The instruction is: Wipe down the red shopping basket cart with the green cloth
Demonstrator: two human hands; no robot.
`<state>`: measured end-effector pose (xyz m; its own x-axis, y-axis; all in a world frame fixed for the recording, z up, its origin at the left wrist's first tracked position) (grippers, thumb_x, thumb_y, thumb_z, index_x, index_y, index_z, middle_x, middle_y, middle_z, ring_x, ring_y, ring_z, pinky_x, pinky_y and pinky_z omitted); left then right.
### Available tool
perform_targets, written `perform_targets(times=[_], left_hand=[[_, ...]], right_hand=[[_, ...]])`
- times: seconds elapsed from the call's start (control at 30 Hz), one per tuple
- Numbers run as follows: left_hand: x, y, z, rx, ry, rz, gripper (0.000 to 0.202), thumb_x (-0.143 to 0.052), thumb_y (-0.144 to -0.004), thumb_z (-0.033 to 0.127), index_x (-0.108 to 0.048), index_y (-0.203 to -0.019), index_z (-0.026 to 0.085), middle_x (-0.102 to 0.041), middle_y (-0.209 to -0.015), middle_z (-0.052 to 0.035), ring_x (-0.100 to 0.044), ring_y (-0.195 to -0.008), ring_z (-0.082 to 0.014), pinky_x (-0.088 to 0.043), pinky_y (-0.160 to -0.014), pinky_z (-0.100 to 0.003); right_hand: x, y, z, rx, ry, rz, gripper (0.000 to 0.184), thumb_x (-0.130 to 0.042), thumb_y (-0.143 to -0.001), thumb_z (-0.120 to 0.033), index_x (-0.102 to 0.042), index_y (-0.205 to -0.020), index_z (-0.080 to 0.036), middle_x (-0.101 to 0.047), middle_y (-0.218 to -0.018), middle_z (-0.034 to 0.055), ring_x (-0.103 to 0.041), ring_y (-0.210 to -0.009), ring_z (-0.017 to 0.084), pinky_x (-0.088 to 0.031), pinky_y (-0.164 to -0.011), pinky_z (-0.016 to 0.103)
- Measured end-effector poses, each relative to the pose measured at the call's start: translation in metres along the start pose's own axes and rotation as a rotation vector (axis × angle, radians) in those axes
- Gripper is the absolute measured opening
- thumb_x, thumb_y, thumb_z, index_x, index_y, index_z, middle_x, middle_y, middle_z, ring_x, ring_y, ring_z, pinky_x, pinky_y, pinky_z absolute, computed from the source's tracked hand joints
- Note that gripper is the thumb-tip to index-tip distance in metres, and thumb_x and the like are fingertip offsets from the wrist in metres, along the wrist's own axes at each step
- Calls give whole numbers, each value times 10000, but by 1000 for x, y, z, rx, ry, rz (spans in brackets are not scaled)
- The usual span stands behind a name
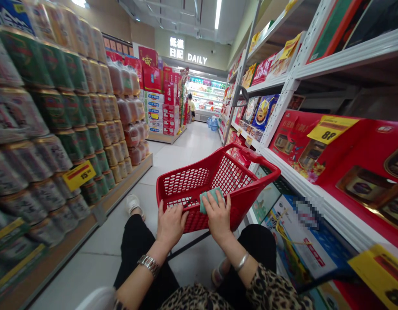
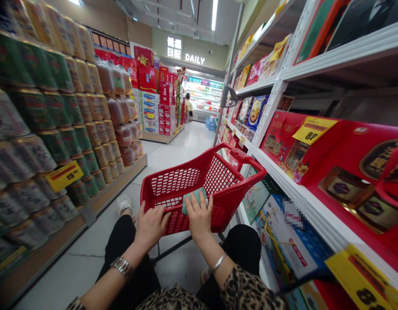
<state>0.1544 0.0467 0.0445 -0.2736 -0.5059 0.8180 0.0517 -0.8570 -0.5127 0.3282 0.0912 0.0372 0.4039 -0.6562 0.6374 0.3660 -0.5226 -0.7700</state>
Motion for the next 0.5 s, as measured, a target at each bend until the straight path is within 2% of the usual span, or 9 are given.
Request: perform_targets(times=[0.07, 0.17, 0.37, 0.5], left_hand=[[1, 3, 0, -20, -18, -3, 263, -456, -981, 344, -665, -870, 230, -737, -809, -78, -674, -824, -277, -257, -1192, -539], [2, 7, -4, -38, -80, -9, 289, -441, -994, 356, -670, -879, 223, -728, -786, -74, -675, -808, -274, -273, -1185, -542], [2, 11, -13, -36, -123, -40, 297, -458, -992, 370, -682, -888, 204, -720, -790, -100, -678, -823, -290, -401, -1086, -496], [1, 12, -14, -12, -100, -77, 286, -464, -981, 370, -690, -910, 209, -715, -814, -108, -673, -836, -294, -479, -886, -425]], right_hand=[[4, 2, -6, 24, -10, -10, 449, -561, -957, -94, -681, -1328, -316, -700, -1366, 67, -501, -1396, 294, -109, -1226, 632], [14, 2, 2, 64, -4, -14, 437, -556, -969, -99, -680, -1313, -338, -712, -1351, 35, -524, -1373, 268, -39, -1232, 633], [40, 0, 59, 1, 112, 25, 474, -516, -929, -36, -707, -1258, -319, -728, -1320, 20, -519, -1360, 259, -35, -1228, 627], [57, -1, 101, -77, 208, 19, 541, -472, -891, -2, -710, -1269, -307, -714, -1340, 47, -488, -1379, 276, -53, -1207, 668]])
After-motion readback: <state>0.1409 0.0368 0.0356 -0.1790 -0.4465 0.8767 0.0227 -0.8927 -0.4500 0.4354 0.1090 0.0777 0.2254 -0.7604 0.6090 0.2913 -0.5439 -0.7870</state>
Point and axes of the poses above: each hand's wrist, its own y-axis away from the middle knuckle, its own x-axis out of the back of the hand, z = x × y, the point moved 4 cm from there along -y, towards the middle knuckle
